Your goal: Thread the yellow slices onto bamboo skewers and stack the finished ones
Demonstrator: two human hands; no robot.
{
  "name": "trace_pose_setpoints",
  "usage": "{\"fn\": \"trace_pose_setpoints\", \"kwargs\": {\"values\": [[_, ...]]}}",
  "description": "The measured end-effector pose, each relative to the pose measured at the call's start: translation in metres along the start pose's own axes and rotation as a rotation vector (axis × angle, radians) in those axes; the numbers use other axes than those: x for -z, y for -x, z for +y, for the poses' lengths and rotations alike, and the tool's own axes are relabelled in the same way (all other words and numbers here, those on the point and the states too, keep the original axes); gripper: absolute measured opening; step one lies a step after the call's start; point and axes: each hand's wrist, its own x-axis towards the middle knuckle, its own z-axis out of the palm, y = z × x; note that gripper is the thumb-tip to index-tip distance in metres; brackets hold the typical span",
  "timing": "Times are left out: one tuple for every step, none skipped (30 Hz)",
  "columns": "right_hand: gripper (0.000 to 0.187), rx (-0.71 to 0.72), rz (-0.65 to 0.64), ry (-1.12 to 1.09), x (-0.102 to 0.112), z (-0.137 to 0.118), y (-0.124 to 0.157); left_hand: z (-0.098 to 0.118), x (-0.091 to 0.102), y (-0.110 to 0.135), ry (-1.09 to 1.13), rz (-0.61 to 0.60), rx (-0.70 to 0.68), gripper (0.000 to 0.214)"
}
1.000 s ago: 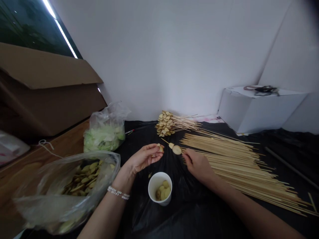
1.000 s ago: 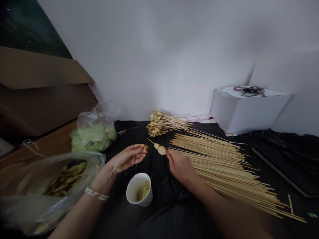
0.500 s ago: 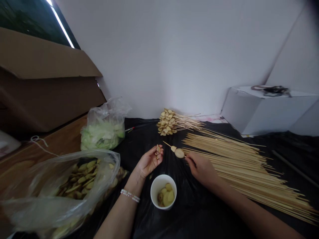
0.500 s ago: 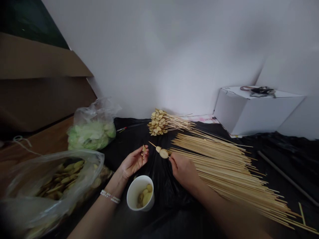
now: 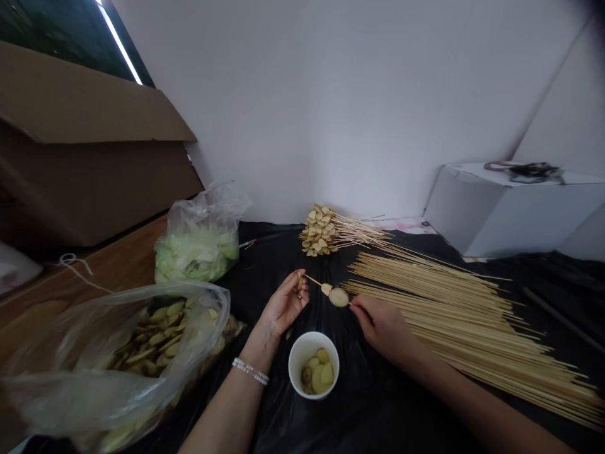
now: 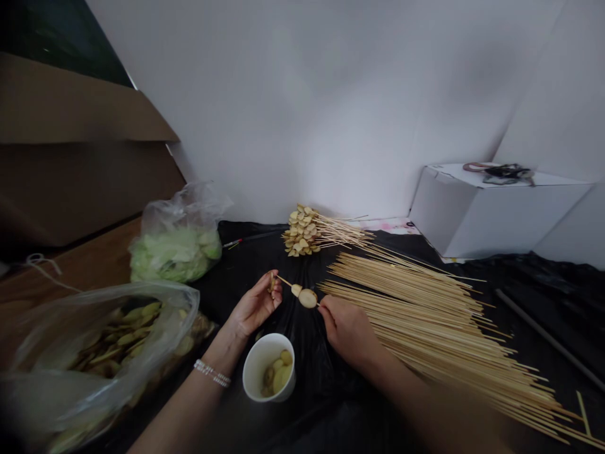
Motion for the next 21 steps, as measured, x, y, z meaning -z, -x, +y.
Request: {"fn": "trace_pose_setpoints", "kwargs": {"values": [[0.021,0.002,-0.001,-0.005,-0.0005,-0.0003,0.0002,0.0001,0.0001,-0.0001,0.009,-0.002,0.000,0.012],[0.020,0.002,-0.003,-0.012,-0.0009,-0.0005,0.0005,0.0001,0.0003,-0.0001,0.015,-0.006,0.002,0.012],[0.020,0.002,-0.003,-0.017,-0.0012,-0.0006,0.0007,0.0000,0.0004,-0.0002,0.019,-0.009,0.004,0.012],[0.020,0.003,-0.005,-0.021,-0.0014,-0.0007,0.0009,-0.0002,0.0003,-0.0003,0.023,-0.011,0.006,0.013],[0.020,0.006,-0.007,-0.026,-0.0015,-0.0007,0.0011,-0.0005,0.0000,-0.0004,0.026,-0.008,0.007,0.014],[0.020,0.010,-0.010,-0.028,-0.0016,-0.0007,0.0011,-0.0008,-0.0005,-0.0004,0.029,-0.001,0.010,0.016],[0.020,0.013,-0.011,-0.028,-0.0015,-0.0006,0.0012,-0.0011,-0.0012,-0.0003,0.030,0.010,0.015,0.018],[0.020,0.014,-0.013,-0.026,-0.0014,-0.0006,0.0011,-0.0014,-0.0022,-0.0001,0.029,0.022,0.020,0.020],[0.020,0.013,-0.015,-0.023,-0.0013,-0.0005,0.0010,-0.0017,-0.0032,0.0001,0.026,0.035,0.025,0.021],[0.020,0.009,-0.017,-0.019,-0.0012,-0.0004,0.0007,-0.0021,-0.0043,0.0003,0.020,0.045,0.028,0.022],[0.020,0.004,-0.018,-0.014,-0.0012,-0.0003,0.0005,-0.0024,-0.0052,0.0005,0.013,0.051,0.029,0.021],[0.021,0.000,-0.020,-0.010,-0.0011,-0.0001,0.0002,-0.0027,-0.0058,0.0006,0.005,0.054,0.023,0.021],[0.021,-0.004,-0.021,-0.007,-0.0012,0.0000,-0.0001,-0.0030,-0.0061,0.0006,-0.001,0.056,0.013,0.020],[0.021,-0.007,-0.020,-0.006,-0.0012,0.0001,-0.0003,-0.0033,-0.0061,0.0005,-0.004,0.057,0.003,0.019],[0.021,-0.009,-0.019,-0.006,-0.0013,0.0003,-0.0004,-0.0034,-0.0058,0.0002,-0.005,0.059,-0.005,0.018],[0.021,-0.010,-0.018,-0.007,-0.0013,0.0004,-0.0005,-0.0033,-0.0051,-0.0002,-0.001,0.063,-0.010,0.018],[0.021,-0.012,-0.017,-0.008,-0.0014,0.0006,-0.0004,-0.0031,-0.0042,-0.0007,0.006,0.068,-0.011,0.018],[0.021,-0.013,-0.019,-0.008,-0.0014,0.0007,-0.0003,-0.0029,-0.0032,-0.0013,0.016,0.074,-0.010,0.018],[0.021,-0.013,-0.019,-0.008,-0.0015,0.0009,-0.0002,-0.0025,-0.0022,-0.0019,0.027,0.080,-0.007,0.018],[0.021,-0.012,-0.021,-0.007,-0.0017,0.0011,0.0000,-0.0022,-0.0013,-0.0024,0.036,0.086,-0.004,0.017],[0.021,-0.009,-0.023,-0.007,-0.0019,0.0013,0.0002,-0.0020,-0.0006,-0.0029,0.042,0.091,0.000,0.017]]}}
